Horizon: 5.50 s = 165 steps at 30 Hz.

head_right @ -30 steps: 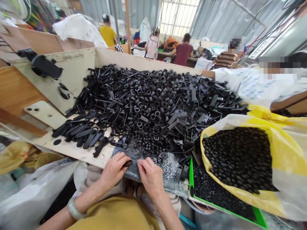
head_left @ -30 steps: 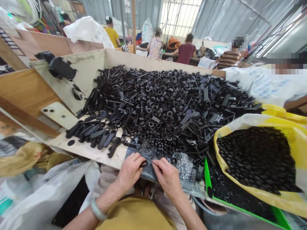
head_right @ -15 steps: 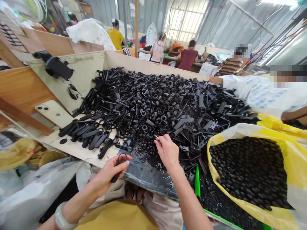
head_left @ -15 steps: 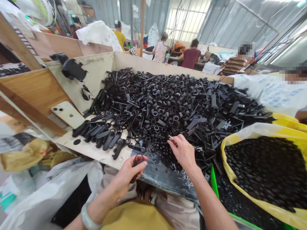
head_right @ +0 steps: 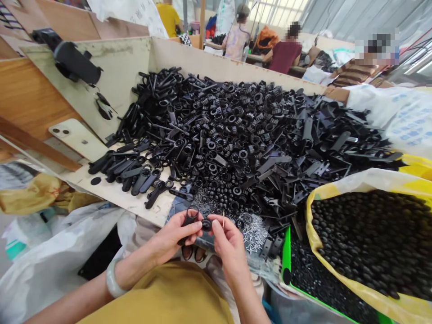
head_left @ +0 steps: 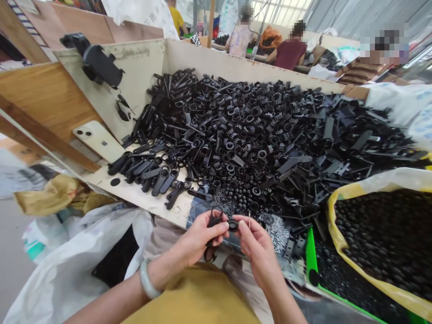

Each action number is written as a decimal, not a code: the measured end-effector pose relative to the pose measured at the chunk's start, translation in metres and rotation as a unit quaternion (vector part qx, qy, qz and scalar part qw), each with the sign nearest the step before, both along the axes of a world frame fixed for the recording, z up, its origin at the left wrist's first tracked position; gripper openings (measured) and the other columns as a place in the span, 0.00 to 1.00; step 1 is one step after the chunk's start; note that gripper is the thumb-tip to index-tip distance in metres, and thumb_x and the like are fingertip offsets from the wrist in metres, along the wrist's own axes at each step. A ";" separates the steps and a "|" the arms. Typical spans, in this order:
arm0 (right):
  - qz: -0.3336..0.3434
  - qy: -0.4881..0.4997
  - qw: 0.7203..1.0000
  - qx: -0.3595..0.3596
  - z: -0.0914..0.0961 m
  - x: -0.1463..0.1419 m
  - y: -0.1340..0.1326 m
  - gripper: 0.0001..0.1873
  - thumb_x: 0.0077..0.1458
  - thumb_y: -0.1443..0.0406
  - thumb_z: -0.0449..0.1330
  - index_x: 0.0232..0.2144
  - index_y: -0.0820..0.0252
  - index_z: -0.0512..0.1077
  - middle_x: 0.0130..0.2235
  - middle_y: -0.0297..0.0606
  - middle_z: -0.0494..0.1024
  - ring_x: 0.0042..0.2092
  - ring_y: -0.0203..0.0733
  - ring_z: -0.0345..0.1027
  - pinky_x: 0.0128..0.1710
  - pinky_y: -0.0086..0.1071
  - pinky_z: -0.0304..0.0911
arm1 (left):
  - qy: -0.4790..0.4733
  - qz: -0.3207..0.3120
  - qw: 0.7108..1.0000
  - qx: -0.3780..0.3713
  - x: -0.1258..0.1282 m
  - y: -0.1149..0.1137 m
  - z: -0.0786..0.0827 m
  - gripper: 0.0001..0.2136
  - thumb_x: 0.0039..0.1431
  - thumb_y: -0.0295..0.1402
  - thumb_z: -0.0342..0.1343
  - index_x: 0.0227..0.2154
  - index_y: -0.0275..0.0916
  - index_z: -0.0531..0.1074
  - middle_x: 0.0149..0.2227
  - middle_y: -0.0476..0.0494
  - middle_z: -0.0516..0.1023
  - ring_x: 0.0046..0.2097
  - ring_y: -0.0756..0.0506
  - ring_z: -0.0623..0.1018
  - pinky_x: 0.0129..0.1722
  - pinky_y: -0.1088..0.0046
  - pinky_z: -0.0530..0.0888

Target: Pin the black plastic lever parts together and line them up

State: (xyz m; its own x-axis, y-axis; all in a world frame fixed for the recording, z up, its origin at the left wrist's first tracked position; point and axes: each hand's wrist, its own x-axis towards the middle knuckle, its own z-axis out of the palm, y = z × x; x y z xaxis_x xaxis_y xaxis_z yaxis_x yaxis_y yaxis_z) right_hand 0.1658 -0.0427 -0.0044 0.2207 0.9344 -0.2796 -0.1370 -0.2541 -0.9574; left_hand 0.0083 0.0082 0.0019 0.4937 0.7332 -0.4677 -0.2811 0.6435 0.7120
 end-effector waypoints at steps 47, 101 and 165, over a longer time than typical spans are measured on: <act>0.050 -0.437 0.862 0.250 0.016 0.008 -0.045 0.08 0.66 0.70 0.60 0.45 0.58 0.78 0.32 0.34 0.78 0.29 0.35 0.72 0.31 0.26 0.68 | 0.277 -0.285 0.862 0.313 -0.010 -0.022 0.033 0.08 0.71 0.39 0.46 0.44 0.43 0.66 0.38 0.48 0.73 0.41 0.44 0.73 0.43 0.66 0.68; 0.223 -0.195 0.948 0.117 -0.005 0.003 -0.008 0.17 0.65 0.59 0.61 0.54 0.55 0.80 0.33 0.34 0.72 0.31 0.37 0.65 0.31 0.30 0.64 | 0.079 -0.262 0.962 -0.019 -0.037 -0.018 0.020 0.15 0.65 0.34 0.54 0.52 0.37 0.68 0.24 0.53 0.76 0.17 0.56 0.62 0.18 0.79 0.53; 0.023 -0.217 0.959 0.182 -0.011 -0.021 0.007 0.07 0.64 0.62 0.63 0.35 0.56 0.81 0.32 0.33 0.77 0.32 0.36 0.70 0.31 0.27 0.63 | 0.090 0.027 0.996 -0.007 -0.020 -0.007 -0.003 0.20 0.51 0.47 0.70 0.34 0.37 0.72 0.17 0.58 0.65 0.19 0.56 0.55 0.19 0.77 0.48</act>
State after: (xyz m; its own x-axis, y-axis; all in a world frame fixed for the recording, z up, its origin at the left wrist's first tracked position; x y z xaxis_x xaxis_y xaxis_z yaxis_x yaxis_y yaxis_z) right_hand 0.1450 -0.0356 -0.0158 0.1978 0.9642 0.1765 0.2986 0.1123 -0.9477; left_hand -0.0121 0.0016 -0.0007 0.3606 0.7496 -0.5549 -0.1840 0.6405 0.7456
